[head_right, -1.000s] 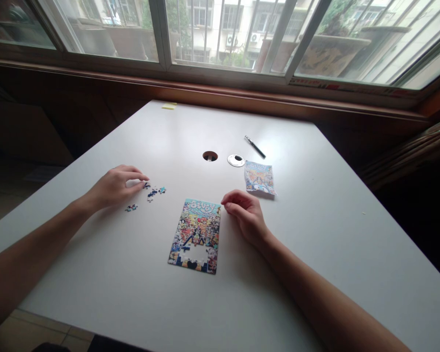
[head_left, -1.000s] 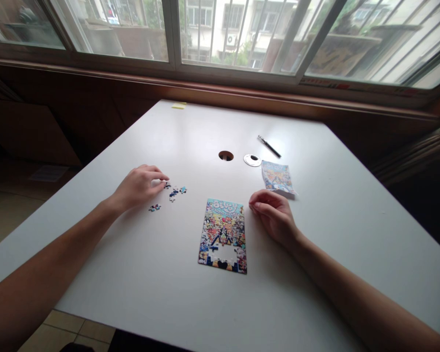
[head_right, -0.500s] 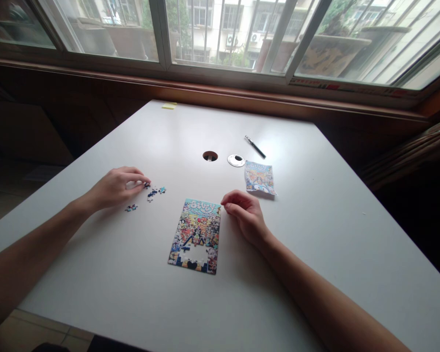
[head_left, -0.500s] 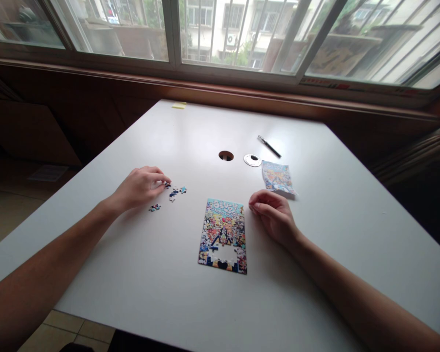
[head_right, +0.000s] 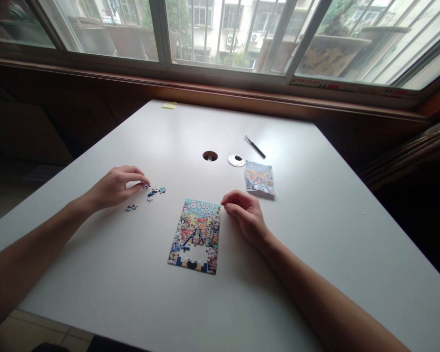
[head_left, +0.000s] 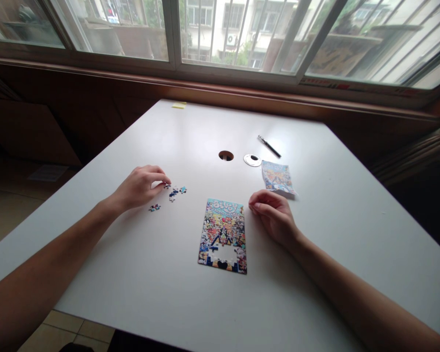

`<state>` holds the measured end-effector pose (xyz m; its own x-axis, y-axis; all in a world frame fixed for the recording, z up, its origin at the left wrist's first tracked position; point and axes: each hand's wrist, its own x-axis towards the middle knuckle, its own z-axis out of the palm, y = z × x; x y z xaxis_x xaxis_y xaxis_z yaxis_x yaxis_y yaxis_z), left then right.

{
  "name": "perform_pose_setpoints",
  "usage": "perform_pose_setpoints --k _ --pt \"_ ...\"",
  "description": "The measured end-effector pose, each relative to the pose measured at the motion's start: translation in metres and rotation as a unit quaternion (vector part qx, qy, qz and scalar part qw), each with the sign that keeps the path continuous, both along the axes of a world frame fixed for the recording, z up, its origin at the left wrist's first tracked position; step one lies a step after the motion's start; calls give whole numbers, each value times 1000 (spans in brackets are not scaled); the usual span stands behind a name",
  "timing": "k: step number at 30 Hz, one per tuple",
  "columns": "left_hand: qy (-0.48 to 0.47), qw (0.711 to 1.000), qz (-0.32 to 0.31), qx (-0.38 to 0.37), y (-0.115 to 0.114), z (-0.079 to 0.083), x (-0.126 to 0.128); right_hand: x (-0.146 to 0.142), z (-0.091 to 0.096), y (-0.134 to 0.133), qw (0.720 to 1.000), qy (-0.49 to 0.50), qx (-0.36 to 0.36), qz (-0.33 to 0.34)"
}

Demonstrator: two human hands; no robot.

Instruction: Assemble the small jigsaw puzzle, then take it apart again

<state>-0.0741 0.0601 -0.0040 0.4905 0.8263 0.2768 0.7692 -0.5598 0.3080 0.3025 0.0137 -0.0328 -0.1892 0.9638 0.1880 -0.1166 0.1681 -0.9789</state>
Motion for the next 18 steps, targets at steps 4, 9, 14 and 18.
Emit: perform_pose_setpoints --k 4,9,14,18 --pt "-11 1000 -3 -4 -1 1 0 0 1 0 1000 1 -5 -3" --pt "-24 999 -6 -31 -3 6 1 0 2 0 1000 0 -1 -3" --pt "-9 987 -60 -148 -8 22 -8 0 1 0 1000 0 -3 -2" --pt "17 968 -86 -234 -10 27 -18 -1 2 -1 1000 -6 -2 -6"
